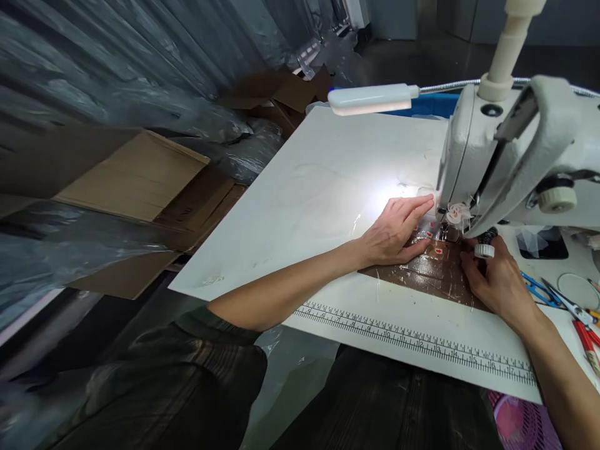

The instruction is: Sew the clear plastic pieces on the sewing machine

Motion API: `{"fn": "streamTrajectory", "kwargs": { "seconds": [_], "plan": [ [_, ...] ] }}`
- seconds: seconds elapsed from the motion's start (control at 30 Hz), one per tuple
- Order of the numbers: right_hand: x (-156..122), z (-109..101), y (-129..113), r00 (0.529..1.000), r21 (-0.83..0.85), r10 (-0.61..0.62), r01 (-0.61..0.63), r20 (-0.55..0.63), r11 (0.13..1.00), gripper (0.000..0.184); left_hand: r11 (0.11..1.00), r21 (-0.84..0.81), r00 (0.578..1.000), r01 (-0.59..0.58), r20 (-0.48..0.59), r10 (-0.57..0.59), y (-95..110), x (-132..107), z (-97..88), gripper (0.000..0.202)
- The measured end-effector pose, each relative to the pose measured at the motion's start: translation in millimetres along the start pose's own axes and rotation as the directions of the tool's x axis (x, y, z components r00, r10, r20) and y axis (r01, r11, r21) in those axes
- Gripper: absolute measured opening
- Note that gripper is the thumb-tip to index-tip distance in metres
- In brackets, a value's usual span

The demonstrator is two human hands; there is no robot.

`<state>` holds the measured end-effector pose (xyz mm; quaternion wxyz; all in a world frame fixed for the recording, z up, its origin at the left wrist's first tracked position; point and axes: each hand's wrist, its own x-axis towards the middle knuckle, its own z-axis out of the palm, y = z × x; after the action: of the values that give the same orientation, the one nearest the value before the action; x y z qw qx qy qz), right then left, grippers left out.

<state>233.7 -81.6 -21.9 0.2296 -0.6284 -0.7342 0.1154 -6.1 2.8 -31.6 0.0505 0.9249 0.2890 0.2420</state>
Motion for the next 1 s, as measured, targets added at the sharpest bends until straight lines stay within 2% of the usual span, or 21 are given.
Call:
{"fn": "streamTrajectory", "kwargs": {
  "seconds": [0.1, 0.2, 0.3, 0.37, 0.43, 0.53, 0.7, 0.77, 0.87, 1.0],
  "plan": [
    [-1.5, 7.9, 2.2, 0.992, -0.059, -0.108, 0.104, -0.068, 0.993, 0.036, 0.998, 0.046, 0.999, -0.033, 0.041, 0.032, -2.8, 6.8, -2.6, 0.054],
    [-2.1, 13.7, 12.9, 0.981, -0.115, -0.179, 0.171, -0.070, 0.979, 0.037, 0.993, 0.110, 0.990, -0.040, 0.136, 0.025, -16.4, 30.8, -8.7, 0.051],
    [-1.6, 17.1, 24.4, 0.978, -0.137, -0.210, 0.206, -0.016, 0.969, 0.035, 0.992, 0.095, 0.968, 0.078, 0.231, -0.098, -40.7, 67.8, -14.8, 0.044],
    [-1.2, 18.4, 28.6, 0.978, -0.138, -0.210, 0.206, -0.015, 0.969, 0.032, 0.985, 0.006, 0.935, 0.175, 0.313, -0.168, -58.5, 91.4, -16.8, 0.048],
    [-0.7, 19.0, 29.4, 0.976, -0.132, -0.216, 0.211, -0.026, 0.968, 0.030, 0.970, -0.015, 0.916, 0.242, 0.335, -0.223, -74.5, 109.3, -16.8, 0.055],
    [0.6, 18.3, 27.7, 0.971, -0.113, -0.238, 0.233, -0.024, 0.966, 0.031, 0.950, 0.012, 0.903, 0.311, 0.309, -0.299, -92.0, 123.3, -15.0, 0.053],
    [3.0, 18.4, 25.4, 0.964, -0.120, -0.263, 0.258, -0.030, 0.959, 0.035, 0.945, 0.040, 0.886, 0.325, 0.337, -0.319, -98.2, 119.6, -13.5, 0.063],
    [3.5, 19.9, 23.2, 0.954, -0.137, -0.291, 0.280, -0.070, 0.950, 0.035, 0.957, 0.051, 0.910, 0.287, 0.297, -0.289, -91.3, 111.4, -13.4, 0.061],
    [4.3, 18.6, 12.4, 0.929, -0.159, -0.330, 0.305, -0.165, 0.939, 0.035, 0.987, 0.076, 0.962, 0.142, 0.226, -0.155, -74.6, 95.6, -13.2, 0.049],
    [-1.4, -0.3, -19.9, 0.871, -0.028, -0.449, 0.453, -0.201, 0.891, 0.031, 0.992, 0.113, 0.955, -0.062, 0.297, 0.026, -53.6, 71.5, -13.6, 0.039]
  ]
}}
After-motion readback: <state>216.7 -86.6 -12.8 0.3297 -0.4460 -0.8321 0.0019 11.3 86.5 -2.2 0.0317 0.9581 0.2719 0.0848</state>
